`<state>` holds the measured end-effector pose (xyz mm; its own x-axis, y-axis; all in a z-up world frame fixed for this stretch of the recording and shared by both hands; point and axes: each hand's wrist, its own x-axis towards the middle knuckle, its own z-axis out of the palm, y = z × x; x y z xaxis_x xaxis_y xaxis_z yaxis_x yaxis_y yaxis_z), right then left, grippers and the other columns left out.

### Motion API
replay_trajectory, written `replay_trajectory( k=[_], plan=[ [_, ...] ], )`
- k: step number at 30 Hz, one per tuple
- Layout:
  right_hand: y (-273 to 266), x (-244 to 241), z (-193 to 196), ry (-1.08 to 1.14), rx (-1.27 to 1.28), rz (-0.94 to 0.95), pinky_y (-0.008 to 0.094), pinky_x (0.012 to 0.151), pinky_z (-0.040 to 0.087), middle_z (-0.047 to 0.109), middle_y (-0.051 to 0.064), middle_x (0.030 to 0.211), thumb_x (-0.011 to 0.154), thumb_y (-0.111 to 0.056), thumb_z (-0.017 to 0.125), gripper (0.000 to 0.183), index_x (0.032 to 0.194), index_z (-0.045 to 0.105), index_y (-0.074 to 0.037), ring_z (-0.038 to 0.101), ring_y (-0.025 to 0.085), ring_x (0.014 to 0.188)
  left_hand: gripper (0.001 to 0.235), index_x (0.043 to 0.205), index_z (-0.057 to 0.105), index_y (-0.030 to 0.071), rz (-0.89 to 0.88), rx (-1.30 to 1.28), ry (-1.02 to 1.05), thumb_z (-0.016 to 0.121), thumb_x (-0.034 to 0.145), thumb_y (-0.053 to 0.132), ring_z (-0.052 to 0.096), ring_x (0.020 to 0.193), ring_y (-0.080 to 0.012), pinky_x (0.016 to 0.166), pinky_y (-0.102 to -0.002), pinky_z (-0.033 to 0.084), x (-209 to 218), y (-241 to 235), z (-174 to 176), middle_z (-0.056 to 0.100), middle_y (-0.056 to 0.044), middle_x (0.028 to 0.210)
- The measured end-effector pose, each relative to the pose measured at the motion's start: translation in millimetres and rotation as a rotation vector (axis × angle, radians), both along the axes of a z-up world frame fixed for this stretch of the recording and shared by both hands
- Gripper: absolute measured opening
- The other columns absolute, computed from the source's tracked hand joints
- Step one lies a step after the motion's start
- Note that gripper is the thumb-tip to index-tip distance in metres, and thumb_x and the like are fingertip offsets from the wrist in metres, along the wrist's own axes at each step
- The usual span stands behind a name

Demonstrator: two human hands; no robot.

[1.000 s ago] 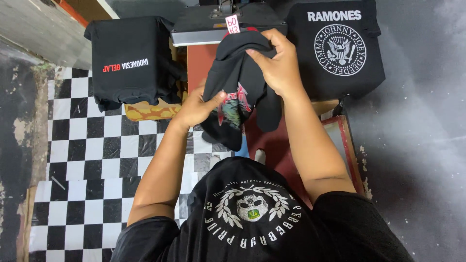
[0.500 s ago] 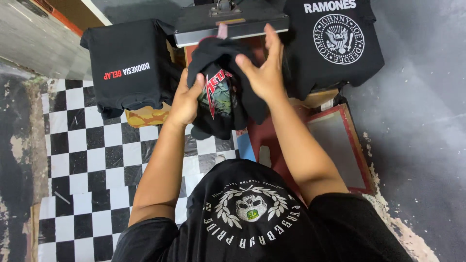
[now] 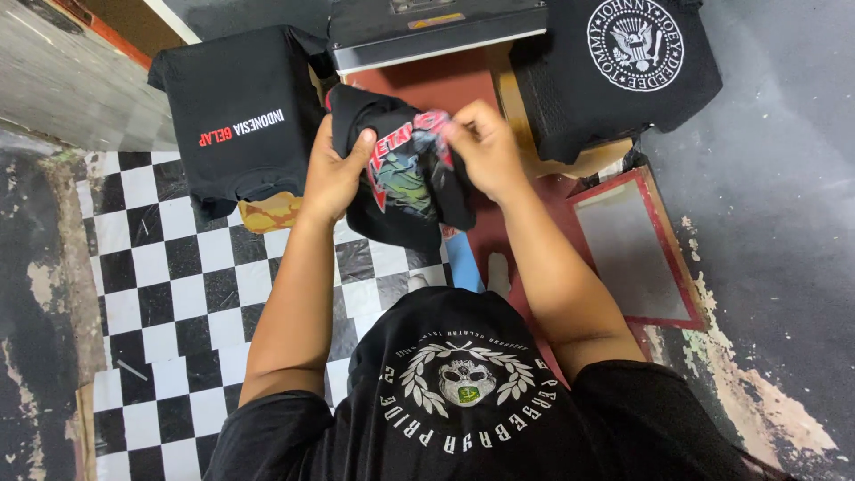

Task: Applying heat transfers to black t-shirts using a commercial heat press machine.

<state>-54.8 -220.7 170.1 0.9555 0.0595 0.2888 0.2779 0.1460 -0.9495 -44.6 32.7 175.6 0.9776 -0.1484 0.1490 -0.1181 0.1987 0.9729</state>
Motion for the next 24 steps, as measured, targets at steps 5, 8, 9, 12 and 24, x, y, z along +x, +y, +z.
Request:
replay_trajectory(
  k=[5,8,9,12,24],
  plan=[
    [-25.3,7.8,10.7,0.018,0.210,-0.097,0.024,0.081,0.051,0.065,0.001,0.094,0.111,-0.014,0.057,0.010,0.105,0.054,-0.007,0.059,0.007,0.085,0.033,0.125,0.058,0.001,-0.041,0.158,-0.070,0.075,0.100,0.013,0.059,0.104,-0.0088,0.094,-0.027,0.050,-0.8,22.3,11.4,0.066,-0.002,0.114],
    [-30.5,5.4,10.6,0.043,0.261,-0.088,0.024,0.084,0.050,0.064,0.002,0.097,0.113,-0.016,0.057,0.012,0.107,0.055,-0.006,0.058,0.007,0.088,0.026,0.123,0.060,0.002,-0.037,0.219,-0.095,0.071,0.104,0.016,0.056,0.100,-0.0079,0.091,-0.026,0.049,0.0,17.8,7.2,0.063,0.000,0.109],
    [-30.6,4.9,12.5,0.059,0.265,-0.066,0.025,0.084,0.050,0.065,0.003,0.098,0.113,-0.016,0.057,0.012,0.107,0.056,-0.006,0.058,0.007,0.088,0.021,0.122,0.060,0.003,-0.006,0.233,-0.110,0.066,0.108,0.019,0.053,0.098,-0.0076,0.090,-0.026,0.048,1.7,14.1,5.7,0.061,0.001,0.106],
    [-33.9,-0.7,12.7,0.059,0.094,-0.023,0.025,0.086,0.050,0.066,0.002,0.101,0.108,-0.015,0.061,0.011,0.107,0.058,-0.005,0.060,0.008,0.093,0.022,0.120,0.055,0.006,0.111,0.196,-0.129,0.058,0.113,0.026,0.052,0.097,-0.0072,0.091,-0.025,0.047,7.1,-3.2,12.2,0.059,0.002,0.104],
    [-61.1,-6.7,45.0,0.139,-0.291,-0.129,0.025,0.067,0.048,0.065,-0.003,0.082,0.099,-0.019,0.073,0.016,0.096,0.067,-0.004,0.056,0.004,0.076,0.061,0.128,0.050,0.002,0.060,0.508,-0.420,0.090,0.082,0.009,0.066,0.105,-0.0186,0.091,-0.034,0.053,-7.4,-48.1,67.7,0.070,-0.012,0.113]
  ],
)
